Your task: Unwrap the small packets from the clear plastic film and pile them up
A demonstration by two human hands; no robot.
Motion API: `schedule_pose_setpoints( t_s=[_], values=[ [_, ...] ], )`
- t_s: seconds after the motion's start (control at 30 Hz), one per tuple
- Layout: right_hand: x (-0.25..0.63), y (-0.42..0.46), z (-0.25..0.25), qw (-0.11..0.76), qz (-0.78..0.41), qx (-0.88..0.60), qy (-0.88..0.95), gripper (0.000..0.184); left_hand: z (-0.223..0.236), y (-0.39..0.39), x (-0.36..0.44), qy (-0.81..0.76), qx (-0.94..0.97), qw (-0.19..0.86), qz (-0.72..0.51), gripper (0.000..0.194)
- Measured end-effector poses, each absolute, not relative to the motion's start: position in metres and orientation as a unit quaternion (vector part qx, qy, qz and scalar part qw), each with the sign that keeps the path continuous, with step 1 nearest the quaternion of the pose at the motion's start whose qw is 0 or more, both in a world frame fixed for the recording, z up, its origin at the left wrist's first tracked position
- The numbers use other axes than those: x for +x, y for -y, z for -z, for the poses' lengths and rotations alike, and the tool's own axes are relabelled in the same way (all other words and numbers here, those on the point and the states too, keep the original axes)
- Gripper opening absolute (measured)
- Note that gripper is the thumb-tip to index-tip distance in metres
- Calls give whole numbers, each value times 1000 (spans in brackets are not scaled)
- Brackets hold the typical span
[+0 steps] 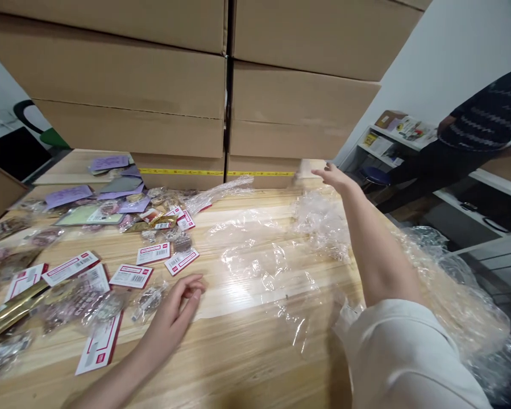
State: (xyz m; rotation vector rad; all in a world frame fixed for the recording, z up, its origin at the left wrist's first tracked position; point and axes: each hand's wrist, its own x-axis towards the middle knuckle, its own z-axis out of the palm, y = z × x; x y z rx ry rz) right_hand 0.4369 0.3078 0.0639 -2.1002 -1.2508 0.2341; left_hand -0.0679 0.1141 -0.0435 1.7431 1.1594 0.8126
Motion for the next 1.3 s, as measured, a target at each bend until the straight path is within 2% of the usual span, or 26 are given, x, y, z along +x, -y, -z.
schedule_pose_setpoints(
  t_s=[0.07,0.13,0.2,0.27,0.33,0.4,0.57,0.67,0.77,0.83,0.9,0.97,1.03,1.1,1.2,1.23,1.3],
  values=[
    [429,-309,-58,287,-104,-824,477,72,43,-115,-67,-463,703,429,-328,30],
    [423,-301,-54,239,-121,-836,478,73,42,-115,-65,-459,706,427,-328,29],
    [415,-289,-53,200,-143,-840,483,68,40,-115,-63,-455,710,427,-326,29],
    [404,-277,-53,124,-145,-846,498,60,37,-114,-62,-451,714,428,-322,28],
    [392,-267,-54,39,-119,-850,512,50,35,-112,-61,-444,720,425,-322,27],
    [381,-261,-58,-5,-77,-854,514,39,33,-110,-61,-436,726,420,-326,26],
    [361,-239,-93,55,65,-870,485,18,31,-105,-60,-429,727,413,-343,24],
    [329,-209,-116,173,196,-818,512,29,25,-102,-60,-423,717,430,-350,24],
    [267,-167,-113,292,235,-711,595,40,17,-99,-59,-377,658,541,-364,33],
    [218,-136,-94,298,183,-613,708,37,13,-97,-58,-322,587,633,-388,53],
    [174,-108,-69,246,99,-482,835,36,9,-95,-57,-298,513,683,-425,70],
    [143,-86,-47,186,27,-347,919,34,8,-93,-59,-322,457,691,-458,68],
    [127,-73,-34,190,-61,-265,943,25,8,-90,-64,-355,415,690,-476,54],
    [123,-69,-31,281,-145,-287,904,16,8,-87,-73,-366,378,701,-482,41],
    [127,-77,-32,429,-219,-457,748,18,9,-81,-87,-369,350,728,-459,36],
    [128,-81,-32,434,-263,-505,698,25,8,-78,-90,-368,352,735,-447,36],
    [127,-86,-30,374,-413,-539,631,36,7,-75,-95,-354,366,748,-426,40]
  ],
)
